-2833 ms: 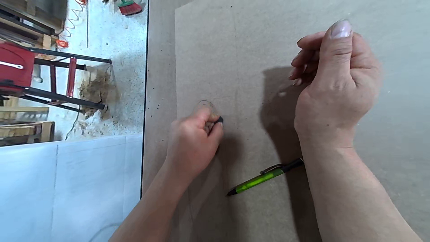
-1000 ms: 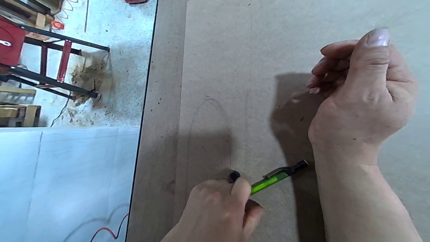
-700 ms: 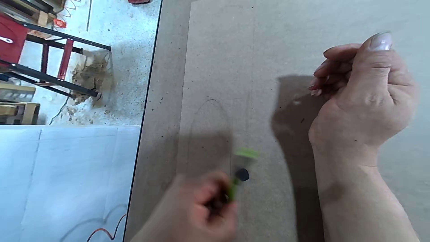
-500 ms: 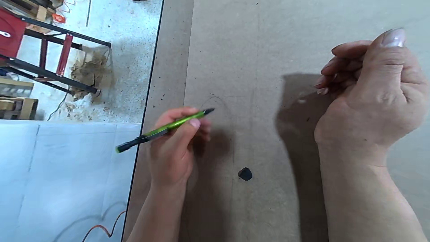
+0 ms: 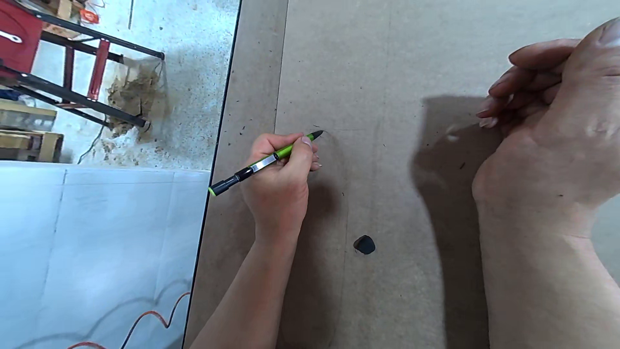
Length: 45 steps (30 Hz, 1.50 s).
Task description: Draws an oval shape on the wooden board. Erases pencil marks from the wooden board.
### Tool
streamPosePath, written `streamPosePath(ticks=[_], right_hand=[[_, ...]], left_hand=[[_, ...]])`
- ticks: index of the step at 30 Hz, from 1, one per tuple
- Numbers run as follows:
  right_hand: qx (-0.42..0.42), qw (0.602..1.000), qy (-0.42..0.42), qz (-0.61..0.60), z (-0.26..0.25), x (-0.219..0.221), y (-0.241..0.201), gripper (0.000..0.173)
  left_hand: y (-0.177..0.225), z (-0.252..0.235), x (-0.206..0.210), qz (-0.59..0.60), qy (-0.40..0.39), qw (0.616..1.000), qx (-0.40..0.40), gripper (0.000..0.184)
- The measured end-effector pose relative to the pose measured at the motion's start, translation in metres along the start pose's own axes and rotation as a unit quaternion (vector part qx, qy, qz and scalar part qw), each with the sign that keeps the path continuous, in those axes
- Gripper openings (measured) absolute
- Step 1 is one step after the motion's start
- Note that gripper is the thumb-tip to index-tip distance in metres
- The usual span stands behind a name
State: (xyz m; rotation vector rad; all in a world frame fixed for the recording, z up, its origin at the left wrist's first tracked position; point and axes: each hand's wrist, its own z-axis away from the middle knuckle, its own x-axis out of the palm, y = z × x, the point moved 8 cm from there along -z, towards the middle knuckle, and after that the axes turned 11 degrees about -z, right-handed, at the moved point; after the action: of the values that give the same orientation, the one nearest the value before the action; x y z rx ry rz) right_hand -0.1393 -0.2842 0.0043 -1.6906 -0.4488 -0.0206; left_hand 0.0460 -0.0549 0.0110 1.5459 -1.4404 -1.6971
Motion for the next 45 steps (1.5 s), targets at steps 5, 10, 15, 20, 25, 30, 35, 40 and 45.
streamPosePath(ticks=[5, 10, 15, 20, 25, 30, 35, 40, 45], right_hand=[[-0.004, 1.0, 0.006, -0.006, -0.0009, -0.001, -0.0012, 0.04], [0.007, 1.0, 0.005, -0.008, -0.0005, -0.0007, -0.0002, 0.041], [0.006, 1.0, 0.002, -0.004, -0.0003, -0.0006, 0.0009, 0.041], [0.003, 1.0, 0.007, -0.002, -0.0003, -0.0014, -0.0001, 0.041], [0.002, 1.0, 0.004, 0.0, -0.0003, -0.0014, 0.001, 0.04], [0.006, 1.0, 0.001, 0.001, -0.0006, -0.0026, 0.003, 0.038], [0.007, 1.0, 0.0, -0.003, -0.0009, -0.0016, 0.0035, 0.037], [0.008, 1.0, 0.003, 0.002, -0.0013, -0.0025, 0.0037, 0.037], [0.008, 1.0, -0.001, -0.003, -0.0013, -0.0019, 0.0039, 0.037]], left_hand=[[0.0003, 0.0005, 0.0004, -0.012, 0.006, 1.0, 0.001, 0.002], [0.0013, 0.0007, 0.0016, -0.019, -0.011, 1.0, 0.01, 0.002], [0.0016, -0.0009, 0.0022, -0.005, -0.034, 0.999, 0.017, 0.002], [0.0026, -0.0018, 0.0039, -0.002, -0.066, 0.997, 0.025, 0.003], [0.0, -0.0033, 0.0029, 0.022, -0.07, 0.997, 0.016, 0.002], [0.0006, -0.0054, 0.0047, 0.026, -0.103, 0.994, 0.028, 0.003], [0.0009, -0.0071, 0.0069, 0.043, -0.16, 0.985, 0.036, 0.004], [0.0012, -0.0078, 0.0075, 0.04, -0.141, 0.989, 0.031, 0.003], [0.0033, -0.0033, 0.0057, 0.054, -0.301, 0.948, 0.092, 0.005]])
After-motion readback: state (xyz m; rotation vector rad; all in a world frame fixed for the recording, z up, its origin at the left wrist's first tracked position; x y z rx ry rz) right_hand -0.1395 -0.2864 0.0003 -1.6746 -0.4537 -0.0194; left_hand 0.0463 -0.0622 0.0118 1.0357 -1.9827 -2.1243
